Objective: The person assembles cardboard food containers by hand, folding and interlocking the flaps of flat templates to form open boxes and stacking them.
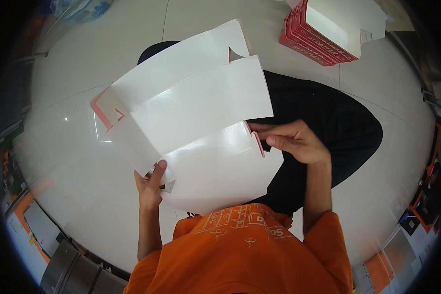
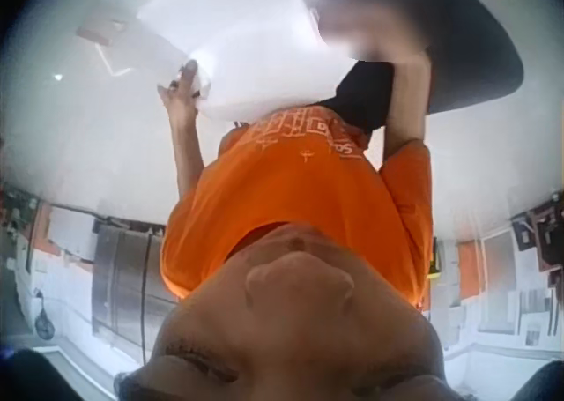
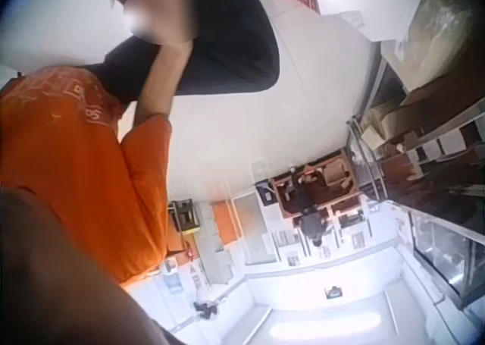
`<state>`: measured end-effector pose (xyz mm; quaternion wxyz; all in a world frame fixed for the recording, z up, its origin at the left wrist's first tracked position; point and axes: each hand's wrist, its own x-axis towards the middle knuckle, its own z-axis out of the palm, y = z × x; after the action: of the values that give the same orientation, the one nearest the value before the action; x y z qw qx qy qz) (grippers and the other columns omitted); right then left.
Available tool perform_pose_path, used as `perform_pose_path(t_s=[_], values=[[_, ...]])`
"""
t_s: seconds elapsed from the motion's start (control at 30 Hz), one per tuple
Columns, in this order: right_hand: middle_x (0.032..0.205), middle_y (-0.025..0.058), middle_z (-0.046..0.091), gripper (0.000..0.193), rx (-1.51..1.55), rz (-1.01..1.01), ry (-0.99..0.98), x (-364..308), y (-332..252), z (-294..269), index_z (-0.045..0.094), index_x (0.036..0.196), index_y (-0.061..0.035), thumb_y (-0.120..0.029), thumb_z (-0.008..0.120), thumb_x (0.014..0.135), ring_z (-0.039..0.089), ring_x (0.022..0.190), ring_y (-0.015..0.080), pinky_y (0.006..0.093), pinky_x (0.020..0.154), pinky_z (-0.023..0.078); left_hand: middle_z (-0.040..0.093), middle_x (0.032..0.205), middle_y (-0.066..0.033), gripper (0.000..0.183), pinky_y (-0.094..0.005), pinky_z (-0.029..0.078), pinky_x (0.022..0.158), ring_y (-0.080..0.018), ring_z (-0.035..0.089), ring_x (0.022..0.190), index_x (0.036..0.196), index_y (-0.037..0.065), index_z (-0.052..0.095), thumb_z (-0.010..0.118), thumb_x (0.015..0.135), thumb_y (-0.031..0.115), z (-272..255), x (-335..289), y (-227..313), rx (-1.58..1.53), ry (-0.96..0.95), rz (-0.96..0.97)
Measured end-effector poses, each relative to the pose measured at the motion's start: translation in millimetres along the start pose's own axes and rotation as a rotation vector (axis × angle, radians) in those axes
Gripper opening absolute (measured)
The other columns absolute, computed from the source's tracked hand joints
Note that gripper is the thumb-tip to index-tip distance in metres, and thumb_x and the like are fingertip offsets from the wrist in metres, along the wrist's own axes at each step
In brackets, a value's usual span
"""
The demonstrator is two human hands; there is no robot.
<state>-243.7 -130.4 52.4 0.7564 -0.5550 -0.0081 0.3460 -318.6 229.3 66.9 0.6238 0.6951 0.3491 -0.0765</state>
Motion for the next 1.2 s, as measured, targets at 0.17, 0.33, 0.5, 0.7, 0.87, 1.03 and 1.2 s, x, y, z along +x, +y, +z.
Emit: perform_pose_path(t_s=[0.17,0.33,0.5,0.7,0.87,1.03,1.2], values=[[0.107,0.0125,0.072,0.027,-0.261,0.368,-0.12,28,-5,-2,0.071,0.111,0.0017,-0.011,0.075,0.087,0.067,0.101,0.0175,0.0306,0.088,0.053,0.064,0.108,-0.0098,0.051,-0.0343,0.053,0.082,-0.02,0.062,0.098,0.128,-0.002,0.052,0.077,0.086,0.013,-8,14,-14,-0.121,-0.07,-0.039],[0.102,0.0096,0.072,0.035,0.054,0.237,-0.038,23,-5,8,0.068,0.112,0.0013,-0.01,0.081,0.081,0.066,0.099,0.0174,0.0305,0.085,0.054,0.066,0.103,-0.0099,0.046,-0.0336,0.053,0.083,-0.0189,0.065,0.094,0.127,-0.002,0.053,0.075,0.089,0.014,-5,26,6,0.072,-0.154,0.098],[0.102,0.008,0.071,0.036,-0.216,0.321,0.169,44,-19,31,0.066,0.114,-0.0003,0.0,0.079,0.08,0.067,0.091,0.0144,0.0286,0.085,0.055,0.066,0.099,-0.0092,0.033,-0.0307,0.053,0.079,-0.0174,0.065,0.088,0.12,-0.003,0.056,0.07,0.093,0.011,7,32,37,0.169,-0.198,0.209],[0.101,0.0096,0.073,0.033,-0.242,0.301,0.158,49,9,24,0.068,0.117,-0.0003,-0.013,0.075,0.088,0.066,0.089,0.0131,0.0293,0.081,0.053,0.065,0.103,-0.0105,0.042,-0.0317,0.054,0.08,-0.0188,0.065,0.093,0.125,-0.003,0.053,0.072,0.088,0.006,-8,32,51,0.106,-0.286,0.061],[0.105,0.0105,0.073,0.047,-0.158,0.143,-0.087,30,-2,10,0.064,0.124,0.0013,-0.011,0.079,0.081,0.068,0.094,0.0187,0.0329,0.087,0.053,0.064,0.11,-0.0139,0.057,-0.0368,0.055,0.085,-0.0229,0.065,0.1,0.131,-0.005,0.049,0.075,0.081,0.004,-11,32,27,-0.133,-0.221,-0.143],[0.091,0.0197,0.07,0.037,-0.552,0.029,0.023,21,-16,46,0.062,0.108,0.0043,-0.016,0.076,0.08,0.071,0.085,0.031,0.035,0.077,0.053,0.069,0.099,-0.0161,0.038,-0.0373,0.059,0.079,-0.0239,0.071,0.085,0.118,-0.009,0.06,0.071,0.086,0.007,-18,20,21,-0.211,-0.21,-0.244],[0.076,0.0219,0.064,0.021,-0.542,0.038,0.001,16,-13,44,0.06,0.101,0.0057,-0.01,0.061,0.088,0.066,0.069,0.0365,0.0404,0.066,0.05,0.072,0.089,-0.0115,0.027,-0.0313,0.058,0.07,-0.0192,0.07,0.075,0.104,-0.006,0.068,0.074,0.088,0.015,-6,9,38,0.174,-0.163,-0.032]])
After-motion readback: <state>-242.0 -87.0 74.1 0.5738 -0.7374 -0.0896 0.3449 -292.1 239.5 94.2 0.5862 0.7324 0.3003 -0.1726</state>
